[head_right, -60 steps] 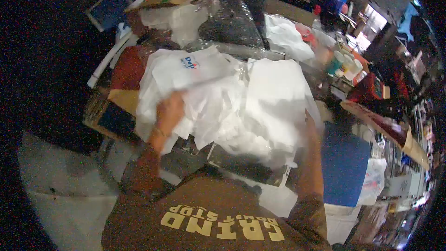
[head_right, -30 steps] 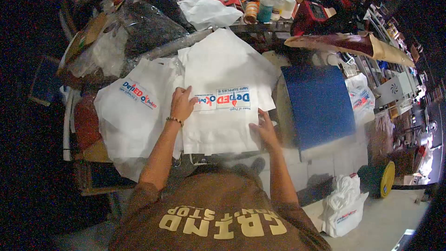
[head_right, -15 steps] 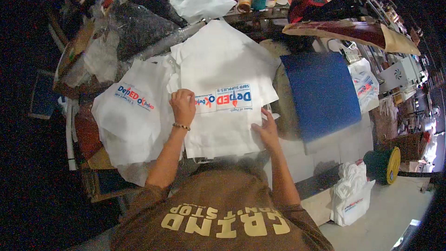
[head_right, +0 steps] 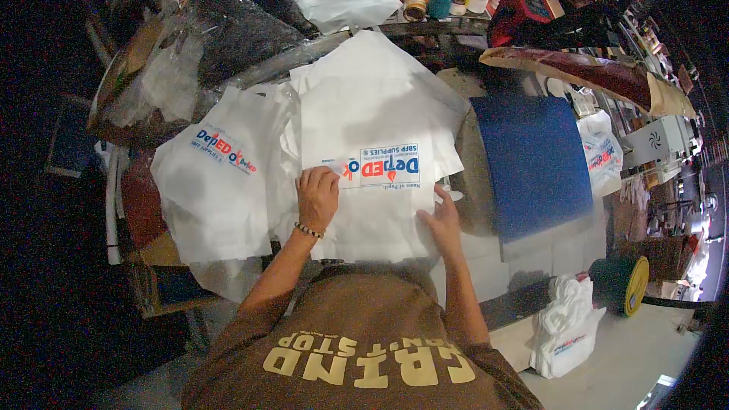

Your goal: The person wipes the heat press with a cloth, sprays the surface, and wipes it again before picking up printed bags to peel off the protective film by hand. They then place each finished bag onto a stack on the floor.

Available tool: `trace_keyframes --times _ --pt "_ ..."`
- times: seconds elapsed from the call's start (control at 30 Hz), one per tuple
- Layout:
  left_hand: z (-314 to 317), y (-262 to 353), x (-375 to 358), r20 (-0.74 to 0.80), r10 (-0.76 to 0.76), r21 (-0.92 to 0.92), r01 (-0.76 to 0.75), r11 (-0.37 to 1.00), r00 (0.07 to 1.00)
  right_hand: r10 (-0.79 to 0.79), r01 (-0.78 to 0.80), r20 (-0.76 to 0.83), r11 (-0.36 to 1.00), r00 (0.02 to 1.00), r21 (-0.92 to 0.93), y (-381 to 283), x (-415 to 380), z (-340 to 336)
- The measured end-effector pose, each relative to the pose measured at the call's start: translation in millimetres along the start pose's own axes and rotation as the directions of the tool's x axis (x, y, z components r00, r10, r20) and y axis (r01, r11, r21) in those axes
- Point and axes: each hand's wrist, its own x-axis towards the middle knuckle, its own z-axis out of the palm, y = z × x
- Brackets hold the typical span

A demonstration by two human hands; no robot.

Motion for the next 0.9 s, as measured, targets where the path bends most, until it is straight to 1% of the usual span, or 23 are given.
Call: trace_keyframes --times 0.03,0.1,0.13,0.17,0.2,0.23,0.27,0.3,0.37,0.4,0.43,0.5,0.53,0.6,0.73,0.8,0.83,0.9 --pt "0.7 -3.4 1.8 0.000 -0.001 -0.001 0.001 1.000 1.000 0.000 0.000 0.000 1.000 1.000 -0.001 -3.5 -1.2 1.7" --pt "4.8 -8.0 8.2 -0.061 -0.129 0.019 0.130 0.991 0.990 0.052 -0.054 0.030 0.996 0.998 0.074 -10.6 -5.7 2.8" --pt "-12.4 7.6 24.8 -0.078 -0.181 -0.071 0.175 0.982 0.980 0.054 -0.056 0.021 0.996 0.998 0.072 -13.7 -6.2 3.6" --pt "-14.8 16.1 32.4 -0.073 -0.178 -0.078 0.173 0.982 0.981 0.067 -0.068 0.006 0.996 0.998 0.050 -16.4 -3.7 5.4" --pt "-14.9 22.8 38.6 0.034 -0.065 -0.210 0.071 0.975 0.997 0.078 -0.078 -0.009 0.997 0.997 0.028 -19.8 -0.8 8.3" --pt "-11.8 29.7 42.3 0.123 0.063 -0.346 -0.016 0.938 0.990 0.077 -0.077 -0.016 0.997 0.997 0.027 -22.9 1.0 11.4" --pt "-0.8 37.4 41.9 0.219 0.181 -0.507 -0.047 0.860 0.959 0.069 -0.067 -0.026 0.996 0.997 0.053 -26.3 2.6 15.0" --pt "4.0 47.6 43.1 0.219 0.184 -0.512 -0.048 0.858 0.958 0.062 -0.059 -0.037 0.995 0.997 0.078 -28.6 3.4 16.5" --pt "11.8 63.5 46.9 0.176 0.362 -0.543 -0.216 0.811 0.915 0.064 -0.063 -0.017 0.996 0.998 0.056 -27.6 6.4 15.1" --pt "15.0 67.5 48.8 0.184 0.344 -0.521 -0.205 0.828 0.921 0.068 -0.068 0.005 0.997 0.998 0.037 -29.6 6.5 16.2" --pt "16.9 68.6 49.8 0.186 0.352 -0.528 -0.208 0.823 0.917 0.068 -0.068 -0.005 0.997 0.998 0.039 -30.9 4.7 17.0" --pt "19.9 69.6 52.4 0.282 0.389 -0.497 -0.214 0.841 0.877 0.040 -0.041 0.032 0.999 0.999 0.033 -33.8 -0.2 19.0" --pt "22.5 69.6 51.4 0.285 0.396 -0.504 -0.215 0.837 0.873 0.042 -0.043 0.022 0.998 0.999 0.035 -33.0 -1.6 18.5" --pt "25.4 69.2 52.5 0.291 0.411 -0.503 -0.227 0.834 0.864 0.024 -0.026 0.061 0.999 0.998 0.038 -31.5 -1.1 18.0" --pt "21.8 73.0 55.6 0.296 0.426 -0.522 -0.229 0.822 0.855 -0.009 0.006 0.051 0.998 0.999 0.055 -30.2 -2.0 18.5" --pt "20.8 74.7 57.7 0.288 0.442 -0.524 -0.247 0.815 0.849 0.037 -0.043 0.135 0.998 0.990 0.044 -32.2 -2.7 16.2" --pt "21.6 74.8 57.8 0.288 0.442 -0.525 -0.246 0.815 0.849 0.037 -0.044 0.135 0.998 0.990 0.044 -27.9 -1.6 14.3" --pt "24.6 73.6 56.6 0.321 0.433 -0.526 -0.221 0.821 0.842 -0.008 0.004 0.135 1.000 0.991 0.028 -18.8 1.4 12.7"
